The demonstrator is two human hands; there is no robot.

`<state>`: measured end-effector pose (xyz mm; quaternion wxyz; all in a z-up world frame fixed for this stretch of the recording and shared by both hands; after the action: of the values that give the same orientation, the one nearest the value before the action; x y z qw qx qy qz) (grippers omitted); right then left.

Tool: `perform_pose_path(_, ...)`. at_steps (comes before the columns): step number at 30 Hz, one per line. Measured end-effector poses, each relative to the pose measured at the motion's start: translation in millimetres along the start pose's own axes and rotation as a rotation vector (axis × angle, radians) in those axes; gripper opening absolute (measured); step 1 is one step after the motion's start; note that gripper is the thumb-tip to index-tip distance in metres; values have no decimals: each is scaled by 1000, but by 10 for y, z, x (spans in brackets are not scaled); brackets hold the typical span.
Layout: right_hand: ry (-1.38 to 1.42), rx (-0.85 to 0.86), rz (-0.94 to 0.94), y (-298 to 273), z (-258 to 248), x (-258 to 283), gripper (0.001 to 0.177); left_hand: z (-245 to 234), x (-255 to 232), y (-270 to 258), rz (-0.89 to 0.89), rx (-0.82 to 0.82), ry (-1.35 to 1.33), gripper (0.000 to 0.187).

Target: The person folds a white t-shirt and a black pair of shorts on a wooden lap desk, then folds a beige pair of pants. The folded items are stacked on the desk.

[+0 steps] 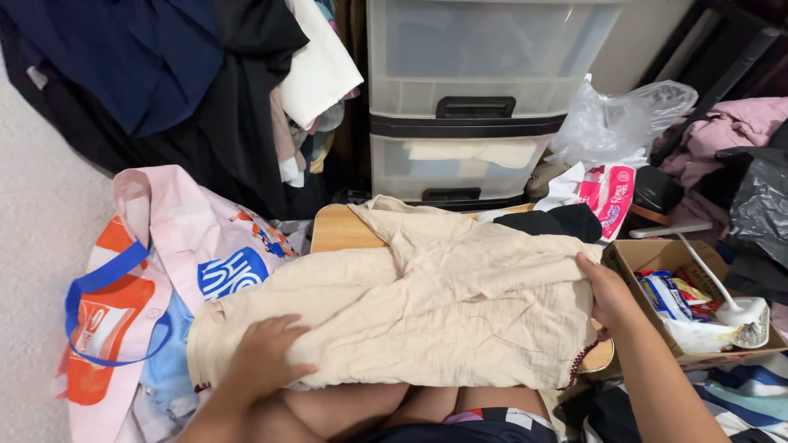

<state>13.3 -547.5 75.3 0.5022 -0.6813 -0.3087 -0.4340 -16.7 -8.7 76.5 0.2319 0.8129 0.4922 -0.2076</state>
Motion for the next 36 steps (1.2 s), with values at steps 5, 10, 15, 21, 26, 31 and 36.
perform_pose_path(5, 62, 24, -127, 188, -62, 144, 42, -322, 316, -263, -114, -190, 283, 39)
perform_pose_path(10, 109, 27, -231, 168, -187, 514, 43, -1488, 748, -220, -414, -569, 230, 30)
perform_pose_path(15, 97, 112, -265, -5, -154, 801, 44, -1932, 1224, -62, -353, -683, -705, 31)
perform_pose_path(21, 73, 180, -229, 128, -64, 1031, 50, -2030, 1059, 445, -189, -615, -1448, 49)
perform_pose_path(26, 4, 119, -96, 720, -21, 702, 53, -781, 1301, 273, -868, -47, -1284, 54)
perform_pose_path(31, -330, 172, 80, 710, -122, 137, 56, -321, 1644, 109, -690, 128, -1345, 50)
perform_pose_path(36, -584, 483, 198, 410, -434, -335, 54, -315, 1405, -168, -704, 200, -1189, 51)
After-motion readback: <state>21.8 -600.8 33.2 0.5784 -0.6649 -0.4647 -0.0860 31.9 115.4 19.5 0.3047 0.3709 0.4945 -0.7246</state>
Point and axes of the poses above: each hand's wrist, its own y-axis towards the middle knuckle, its own z-axis out of the palm, x = y × z, the point moved 8 cm from there along y, towards the middle knuckle, and after that the axes turned 15 degrees about -y, right-handed, at the moved point
